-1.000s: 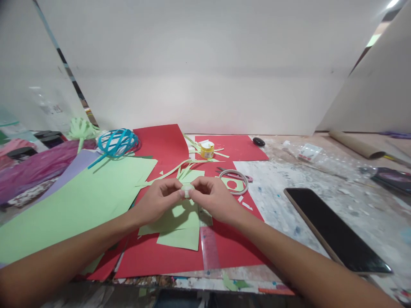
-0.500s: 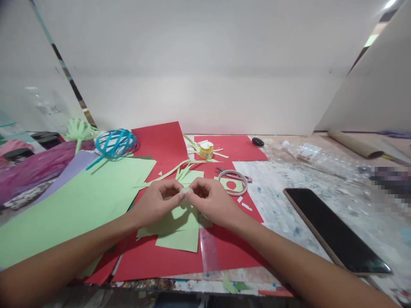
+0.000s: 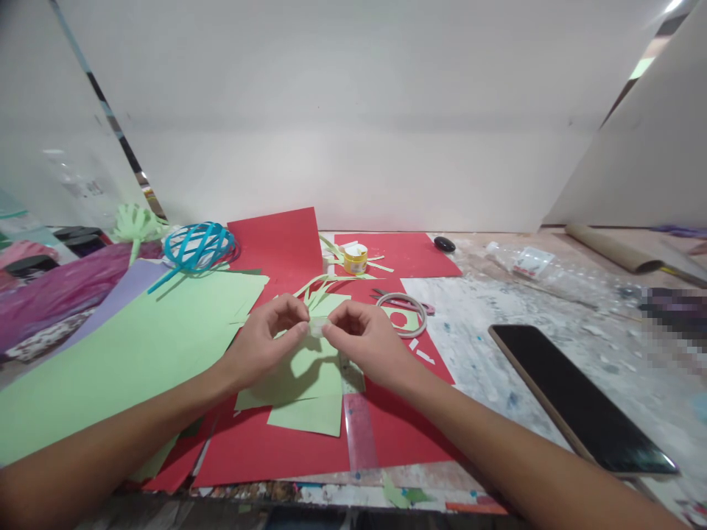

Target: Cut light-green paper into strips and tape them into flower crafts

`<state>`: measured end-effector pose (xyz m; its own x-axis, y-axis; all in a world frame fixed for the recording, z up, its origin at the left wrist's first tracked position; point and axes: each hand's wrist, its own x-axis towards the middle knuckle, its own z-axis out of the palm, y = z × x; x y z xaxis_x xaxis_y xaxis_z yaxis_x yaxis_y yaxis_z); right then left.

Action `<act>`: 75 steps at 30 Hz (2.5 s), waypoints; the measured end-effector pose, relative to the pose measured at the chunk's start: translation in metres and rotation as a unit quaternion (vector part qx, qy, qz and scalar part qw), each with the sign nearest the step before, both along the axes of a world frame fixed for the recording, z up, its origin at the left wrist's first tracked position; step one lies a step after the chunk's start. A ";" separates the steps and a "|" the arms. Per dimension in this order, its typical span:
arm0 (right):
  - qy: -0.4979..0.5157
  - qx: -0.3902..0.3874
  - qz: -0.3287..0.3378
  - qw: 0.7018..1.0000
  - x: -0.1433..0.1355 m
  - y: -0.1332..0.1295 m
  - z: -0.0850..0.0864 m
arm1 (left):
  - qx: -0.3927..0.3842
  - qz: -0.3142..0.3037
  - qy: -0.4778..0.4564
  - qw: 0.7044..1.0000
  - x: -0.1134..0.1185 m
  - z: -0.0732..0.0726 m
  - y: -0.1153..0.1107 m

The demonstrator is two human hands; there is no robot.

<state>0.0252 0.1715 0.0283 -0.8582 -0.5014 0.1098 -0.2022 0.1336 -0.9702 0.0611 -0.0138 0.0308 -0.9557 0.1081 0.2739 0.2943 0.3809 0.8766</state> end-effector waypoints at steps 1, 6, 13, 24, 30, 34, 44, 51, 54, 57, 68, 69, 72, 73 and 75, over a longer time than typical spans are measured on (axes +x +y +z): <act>0.006 0.003 -0.009 1.000 0.000 0.000 0.000 | -0.020 0.021 0.039 0.999 0.002 0.001 0.001; 0.026 -0.017 -0.016 0.999 -0.001 -0.004 -0.004 | -0.108 0.028 0.162 0.980 0.010 0.007 0.008; 0.019 -0.029 -0.011 0.999 0.003 -0.004 -0.002 | -0.117 0.062 0.146 0.980 0.009 0.005 0.008; -0.078 -0.081 0.024 0.993 0.001 -0.003 -0.008 | 0.048 0.004 0.007 0.999 0.002 0.003 0.003; -0.069 -0.069 0.048 0.994 0.001 -0.002 -0.005 | 0.060 -0.006 0.001 0.998 0.001 0.005 0.002; -0.086 -0.076 0.051 0.992 0.001 -0.002 -0.008 | 0.011 0.000 0.028 1.000 0.003 0.004 0.002; -0.077 -0.087 -0.006 0.993 0.002 -0.004 -0.007 | -0.172 0.055 0.249 0.951 0.006 0.006 0.003; -0.012 -0.056 -0.014 0.998 0.006 -0.006 -0.001 | -0.158 0.051 0.269 0.949 0.003 0.004 0.001; 0.043 -0.022 -0.030 0.998 0.008 -0.006 0.000 | -0.152 0.047 0.269 0.950 0.003 0.004 0.002; 0.101 0.028 -0.049 0.993 0.010 -0.004 0.000 | -0.152 0.045 0.264 0.951 0.004 0.003 0.002; 0.118 0.059 -0.055 0.990 0.011 -0.005 0.002 | -0.163 0.046 0.244 0.955 0.005 0.004 0.002; 0.117 0.059 -0.054 0.990 0.011 -0.005 0.002 | -0.161 0.046 0.243 0.955 0.005 0.004 0.002; 0.112 0.057 -0.049 0.991 0.011 -0.005 0.003 | -0.154 0.046 0.243 0.957 0.005 0.004 0.002; 0.111 0.056 -0.048 0.991 0.011 -0.005 0.003 | -0.151 0.046 0.241 0.958 0.005 0.004 0.002; 0.111 0.054 -0.047 0.991 0.011 -0.005 0.003 | -0.144 0.048 0.233 0.960 0.006 0.004 0.002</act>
